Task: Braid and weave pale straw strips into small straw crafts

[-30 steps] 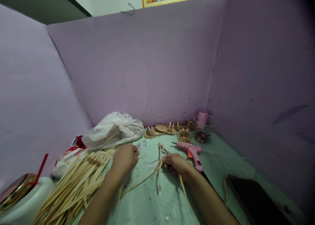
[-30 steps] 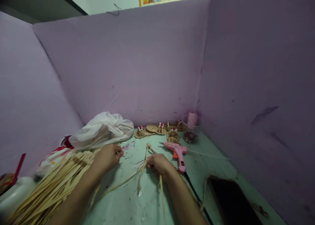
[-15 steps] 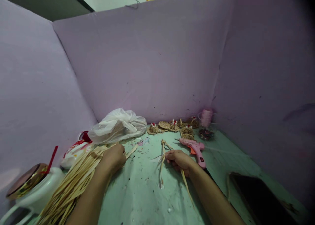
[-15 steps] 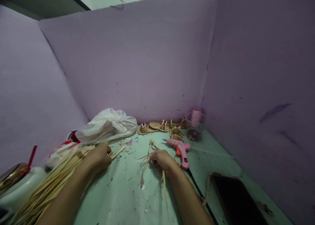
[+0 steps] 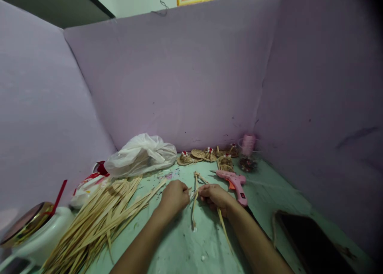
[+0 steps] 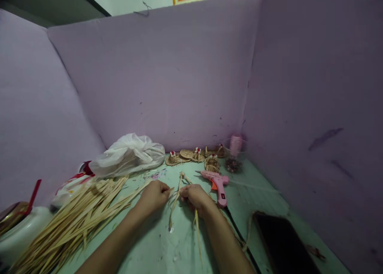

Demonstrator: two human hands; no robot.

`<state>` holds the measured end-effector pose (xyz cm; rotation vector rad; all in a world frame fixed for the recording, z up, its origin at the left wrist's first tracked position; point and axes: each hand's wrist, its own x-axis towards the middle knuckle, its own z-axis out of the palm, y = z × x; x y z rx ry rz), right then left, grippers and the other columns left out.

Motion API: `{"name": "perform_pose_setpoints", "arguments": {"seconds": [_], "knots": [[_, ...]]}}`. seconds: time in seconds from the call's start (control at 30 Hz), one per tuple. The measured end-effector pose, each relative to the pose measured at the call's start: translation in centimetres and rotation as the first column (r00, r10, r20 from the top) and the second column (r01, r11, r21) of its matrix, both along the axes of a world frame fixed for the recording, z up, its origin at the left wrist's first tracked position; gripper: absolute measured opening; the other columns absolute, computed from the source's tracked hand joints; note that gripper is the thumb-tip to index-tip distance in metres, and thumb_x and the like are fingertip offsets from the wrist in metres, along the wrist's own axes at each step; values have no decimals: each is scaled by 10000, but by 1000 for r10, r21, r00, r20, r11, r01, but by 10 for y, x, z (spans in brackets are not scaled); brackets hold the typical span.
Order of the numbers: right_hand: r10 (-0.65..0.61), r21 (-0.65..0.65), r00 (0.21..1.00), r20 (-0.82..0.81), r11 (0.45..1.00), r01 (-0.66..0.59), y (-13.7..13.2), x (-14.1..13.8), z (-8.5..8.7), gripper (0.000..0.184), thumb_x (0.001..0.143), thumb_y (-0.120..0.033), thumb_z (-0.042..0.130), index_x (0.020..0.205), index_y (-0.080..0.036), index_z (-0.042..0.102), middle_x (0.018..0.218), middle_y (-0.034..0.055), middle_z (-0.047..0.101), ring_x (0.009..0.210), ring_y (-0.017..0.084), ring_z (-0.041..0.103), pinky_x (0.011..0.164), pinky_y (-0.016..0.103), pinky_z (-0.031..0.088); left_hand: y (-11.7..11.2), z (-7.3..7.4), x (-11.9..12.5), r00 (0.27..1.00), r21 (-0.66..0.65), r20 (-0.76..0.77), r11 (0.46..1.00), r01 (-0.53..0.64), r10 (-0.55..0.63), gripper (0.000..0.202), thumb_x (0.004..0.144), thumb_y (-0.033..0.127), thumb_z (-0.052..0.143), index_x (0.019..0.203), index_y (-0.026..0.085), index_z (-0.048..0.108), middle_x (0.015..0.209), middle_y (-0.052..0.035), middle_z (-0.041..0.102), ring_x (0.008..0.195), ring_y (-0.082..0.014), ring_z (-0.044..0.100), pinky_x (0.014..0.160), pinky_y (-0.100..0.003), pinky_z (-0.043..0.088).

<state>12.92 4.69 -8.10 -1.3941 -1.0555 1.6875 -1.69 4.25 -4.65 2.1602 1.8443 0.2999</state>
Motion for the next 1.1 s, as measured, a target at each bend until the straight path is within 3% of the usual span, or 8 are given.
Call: {"name": "perform_pose_setpoints", "arguments": {"seconds": [0.17,0.33,0.53,0.6,0.7,0.77,0.87,1.1], "knots": [[-25,26,999,34,999,24,-1,-2,2,73,616,-122,488,559,-127,533,393,-51,445,276,26,227,300,185,121,5,-17,5,978,-116,210,993,11,13,226,647,275,473,467,138,482,446,34,344,462,-68,287,450,-207,166],[-51,37,996,73,998,49,-1,-5,4,85,605,-112,478,540,-136,528,374,-54,454,270,33,226,302,194,115,12,-19,3,852,-286,514,956,62,99,168,556,143,406,415,169,318,402,61,192,399,-50,158,411,-223,93],[-63,60,992,106,997,57,0,-7,2,82,591,-100,486,533,-136,531,377,-50,472,286,33,251,314,190,130,18,-16,7,751,-413,616,909,49,239,246,592,243,453,393,174,325,339,62,244,339,-48,200,383,-216,108],[-64,64,992,112,996,57,0,-7,1,80,585,-94,484,539,-137,532,372,-54,467,284,33,246,315,191,126,20,-16,6,720,-516,608,856,38,335,224,606,260,432,410,168,374,335,47,298,317,-56,232,366,-214,108],[-67,68,991,117,996,59,0,-7,1,78,583,-98,481,545,-138,537,376,-56,469,284,33,243,317,195,122,22,-16,5,675,-707,543,706,46,499,203,589,277,477,439,145,444,336,40,334,291,-43,216,349,-203,63],[-67,67,990,122,996,59,0,-7,1,79,583,-105,482,538,-138,538,376,-55,471,283,34,236,319,199,118,22,-16,4,671,-741,524,669,54,525,198,555,289,544,456,136,468,333,44,340,285,-34,210,343,-191,52],[-71,78,989,133,995,61,0,-8,-1,73,578,-115,491,531,-142,540,374,-57,475,289,36,234,326,199,131,24,-18,5,684,-699,544,713,48,487,162,525,250,570,462,140,470,338,39,368,295,-43,252,329,-181,109],[-88,141,980,180,988,63,7,-12,-15,54,541,-119,516,514,-134,561,370,-41,488,341,51,315,374,191,197,38,-16,10,850,-534,426,845,-42,311,121,451,103,562,395,146,463,354,47,402,440,-104,437,416,-192,327]]}}
